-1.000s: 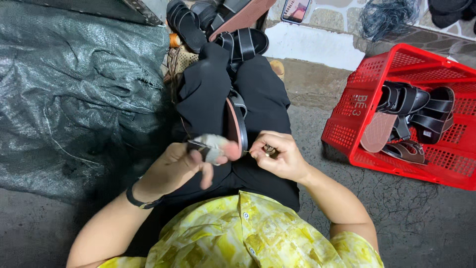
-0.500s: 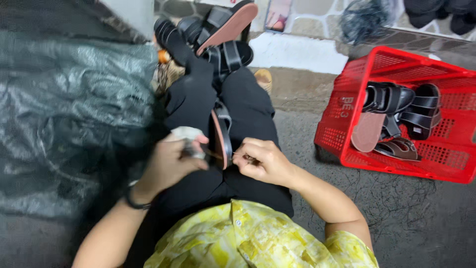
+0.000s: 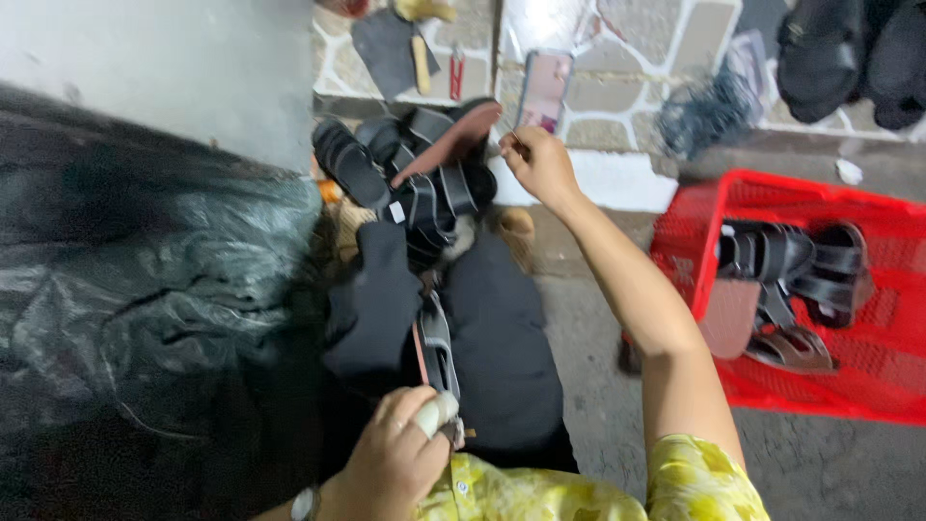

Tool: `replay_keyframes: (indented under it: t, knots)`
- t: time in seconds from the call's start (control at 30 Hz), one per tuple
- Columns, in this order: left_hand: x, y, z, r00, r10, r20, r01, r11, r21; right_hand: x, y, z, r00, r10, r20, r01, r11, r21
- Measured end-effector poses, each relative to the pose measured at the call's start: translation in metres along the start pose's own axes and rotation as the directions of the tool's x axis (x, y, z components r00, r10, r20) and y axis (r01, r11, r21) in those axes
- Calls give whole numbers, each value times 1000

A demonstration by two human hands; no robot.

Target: The person sits and sews a black sandal held on their lap using a needle and thread. They repeatedly pull the thread through the sole and strap to secure them together. A red basket containing other sandals is visible nearby.

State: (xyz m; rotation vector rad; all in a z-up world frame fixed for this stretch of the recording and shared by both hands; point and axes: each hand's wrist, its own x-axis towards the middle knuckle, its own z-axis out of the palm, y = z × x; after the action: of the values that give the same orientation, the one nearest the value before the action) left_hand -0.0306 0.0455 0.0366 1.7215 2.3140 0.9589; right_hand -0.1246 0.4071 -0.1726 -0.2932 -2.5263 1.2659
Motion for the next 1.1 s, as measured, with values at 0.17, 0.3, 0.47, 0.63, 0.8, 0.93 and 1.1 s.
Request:
replay_keyframes:
  t: [0.17, 0.3, 0.47, 0.63, 0.8, 0.93, 1.1]
  knots:
    - [-6, -49, 23, 960, 114, 254, -28, 948, -318, 122, 73, 74, 967, 65, 247, 137, 685, -715]
    - [-43, -72, 46, 806, -188, 561, 525, 665, -531, 181, 96, 123, 867, 356, 347, 73, 600, -797]
    - [-24, -84, 34, 849, -98, 519, 434, 690, -580, 197, 115, 149, 827, 544, 146, -283, 625, -728]
    - [-16, -87, 38, 875, -75, 478, 368, 744, -557, 187, 67, 109, 809, 555, 194, -318, 691, -649]
    - [0, -73, 28, 894, 6, 448, 297, 739, -604, 141, 36, 51, 864, 503, -6, -493, 844, -209]
    - [3, -57, 30, 978, 123, 169, -59, 938, -340, 45, -37, -5, 883, 459, 96, -458, 801, 385]
    - [15, -23, 8, 990, 40, 132, 5, 945, -326, -123, -154, -48, 916, 315, 249, -400, 765, 505]
